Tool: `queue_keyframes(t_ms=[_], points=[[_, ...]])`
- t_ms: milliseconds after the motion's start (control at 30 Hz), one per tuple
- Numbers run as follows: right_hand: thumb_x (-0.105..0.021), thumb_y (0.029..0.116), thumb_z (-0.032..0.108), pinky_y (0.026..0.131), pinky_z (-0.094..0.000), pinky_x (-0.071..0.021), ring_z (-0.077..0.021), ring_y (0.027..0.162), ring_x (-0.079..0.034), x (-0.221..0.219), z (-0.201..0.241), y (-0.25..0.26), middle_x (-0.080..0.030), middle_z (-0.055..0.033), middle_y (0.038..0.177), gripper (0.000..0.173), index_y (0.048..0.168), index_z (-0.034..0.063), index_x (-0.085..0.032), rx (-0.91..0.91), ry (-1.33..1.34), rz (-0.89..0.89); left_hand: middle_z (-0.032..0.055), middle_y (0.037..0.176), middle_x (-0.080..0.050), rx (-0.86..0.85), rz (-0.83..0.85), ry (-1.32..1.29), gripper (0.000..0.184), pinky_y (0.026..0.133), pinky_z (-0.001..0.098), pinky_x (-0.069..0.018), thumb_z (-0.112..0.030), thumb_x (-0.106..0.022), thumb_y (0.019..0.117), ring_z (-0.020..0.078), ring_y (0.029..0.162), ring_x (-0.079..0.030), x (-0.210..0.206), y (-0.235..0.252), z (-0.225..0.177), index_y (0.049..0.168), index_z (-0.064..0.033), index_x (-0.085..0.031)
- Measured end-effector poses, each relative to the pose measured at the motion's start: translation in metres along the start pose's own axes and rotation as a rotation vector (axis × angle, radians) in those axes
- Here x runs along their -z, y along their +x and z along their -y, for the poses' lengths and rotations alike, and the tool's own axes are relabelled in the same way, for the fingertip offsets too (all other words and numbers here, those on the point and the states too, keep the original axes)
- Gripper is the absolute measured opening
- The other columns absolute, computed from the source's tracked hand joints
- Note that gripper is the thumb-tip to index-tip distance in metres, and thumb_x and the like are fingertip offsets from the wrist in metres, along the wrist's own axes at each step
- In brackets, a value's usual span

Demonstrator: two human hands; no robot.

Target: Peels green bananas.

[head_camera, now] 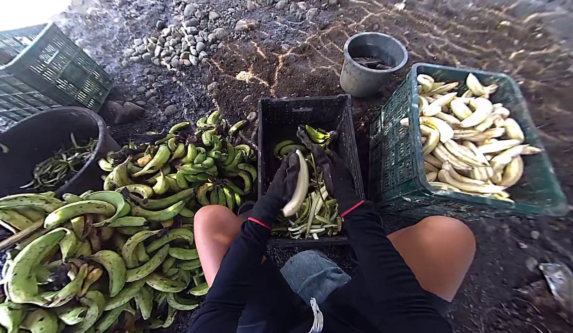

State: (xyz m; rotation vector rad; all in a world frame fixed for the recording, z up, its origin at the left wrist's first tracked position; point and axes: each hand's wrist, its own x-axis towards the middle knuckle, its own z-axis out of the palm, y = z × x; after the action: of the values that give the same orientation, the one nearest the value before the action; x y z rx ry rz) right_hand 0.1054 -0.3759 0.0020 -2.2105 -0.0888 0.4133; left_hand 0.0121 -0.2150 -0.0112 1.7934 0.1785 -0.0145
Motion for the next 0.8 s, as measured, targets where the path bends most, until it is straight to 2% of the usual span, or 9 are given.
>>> queue_keyframes(t_ms=[67,267,333,400,500,600,667,767,800], points=[[-0.035,0.1048,0.064,0.082,-0.0654,-0.0520,-0.0388,0.099,-0.067,-0.008,-0.003,-0.016,-0.069,-0.0192,0.111,0.061,0.132,0.0158,-0.061,0.050,-0.013,-0.044,0.0015,0.155,-0.047,0.049,-0.196,-0.005,0.064,0.106,0.0550,-0.0452,-0.064,-0.021,0.1049,0.0203,0.134,-0.051,0.001,0.002,-0.002,0.158,-0.0310,-0.035],[-0.053,0.0934,0.068,0.099,-0.0669,-0.0438,-0.0485,0.121,-0.058,-0.046,-0.020,-0.065,-0.062,-0.0284,0.128,0.072,0.143,0.0164,-0.062,0.180,-0.276,-0.153,0.0232,0.151,-0.043,0.468,-0.638,0.049,0.062,0.100,0.0582,-0.0471,-0.039,-0.047,0.1070,0.0380,0.131,-0.051,0.001,0.007,-0.005,0.158,-0.0119,-0.025],[-0.052,0.0928,0.069,0.094,-0.0672,-0.0454,-0.0490,0.119,-0.059,-0.049,-0.023,-0.065,-0.064,-0.0275,0.126,0.072,0.141,0.0175,-0.065,0.201,-0.292,-0.189,0.0234,0.147,-0.046,0.485,-0.633,0.009,0.059,0.098,0.0592,-0.0476,-0.041,-0.046,0.1067,0.0384,0.127,-0.053,0.003,0.006,-0.004,0.155,-0.0111,-0.030],[-0.051,0.0992,0.059,0.094,-0.0676,-0.0460,-0.0471,0.118,-0.060,-0.040,-0.017,-0.057,-0.065,-0.0254,0.125,0.061,0.142,0.0174,-0.063,0.156,-0.292,-0.128,0.0130,0.143,-0.054,0.336,-0.589,-0.053,0.059,0.094,0.0578,-0.0510,-0.056,-0.035,0.1060,0.0317,0.122,-0.058,0.003,0.002,-0.003,0.153,-0.0204,-0.038],[-0.051,0.1030,0.054,0.094,-0.0672,-0.0465,-0.0449,0.117,-0.061,-0.025,-0.008,-0.047,-0.065,-0.0241,0.126,0.056,0.143,0.0166,-0.061,0.116,-0.269,-0.085,-0.0021,0.159,-0.042,0.129,-0.378,0.044,0.057,0.109,0.0570,-0.0427,-0.057,-0.027,0.1079,0.0225,0.140,-0.047,0.009,-0.003,-0.010,0.159,-0.0321,-0.032],[-0.043,0.0928,0.079,0.094,-0.0646,-0.0476,-0.0455,0.118,-0.060,-0.024,-0.012,-0.046,-0.065,-0.0236,0.127,0.078,0.143,0.0223,-0.062,0.203,-0.392,-0.193,0.0047,0.167,-0.030,0.054,-0.349,0.201,0.058,0.116,0.0552,-0.0344,-0.044,-0.031,0.1104,0.0243,0.149,-0.035,0.014,0.003,-0.005,0.163,-0.0211,-0.023],[-0.043,0.0950,0.075,0.094,-0.0655,-0.0466,-0.0467,0.120,-0.059,-0.024,-0.013,-0.047,-0.064,-0.0246,0.128,0.074,0.146,0.0236,-0.059,0.203,-0.403,-0.172,0.0086,0.168,-0.025,-0.039,-0.319,0.198,0.061,0.122,0.0502,-0.0273,-0.044,-0.024,0.1108,0.0230,0.152,-0.029,0.016,0.007,0.000,0.164,-0.0141,-0.018],[-0.040,0.1063,0.057,0.090,-0.0663,-0.0499,-0.0418,0.109,-0.066,-0.016,-0.008,-0.030,-0.070,-0.0205,0.118,0.056,0.139,0.0168,-0.063,0.113,-0.251,-0.060,0.0039,0.151,-0.052,-0.028,-0.138,0.122,0.060,0.103,0.0515,-0.0487,-0.058,-0.029,0.1069,0.0188,0.129,-0.056,0.015,-0.002,-0.003,0.157,-0.0265,-0.037],[-0.037,0.1100,0.048,0.091,-0.0661,-0.0499,-0.0413,0.109,-0.067,-0.012,-0.009,-0.022,-0.070,-0.0211,0.120,0.052,0.139,0.0131,-0.061,0.089,-0.187,-0.002,0.0038,0.151,-0.052,-0.029,-0.026,0.088,0.062,0.104,0.0505,-0.0483,-0.059,-0.032,0.1053,0.0179,0.129,-0.057,0.012,-0.004,-0.007,0.159,-0.0278,-0.035]])
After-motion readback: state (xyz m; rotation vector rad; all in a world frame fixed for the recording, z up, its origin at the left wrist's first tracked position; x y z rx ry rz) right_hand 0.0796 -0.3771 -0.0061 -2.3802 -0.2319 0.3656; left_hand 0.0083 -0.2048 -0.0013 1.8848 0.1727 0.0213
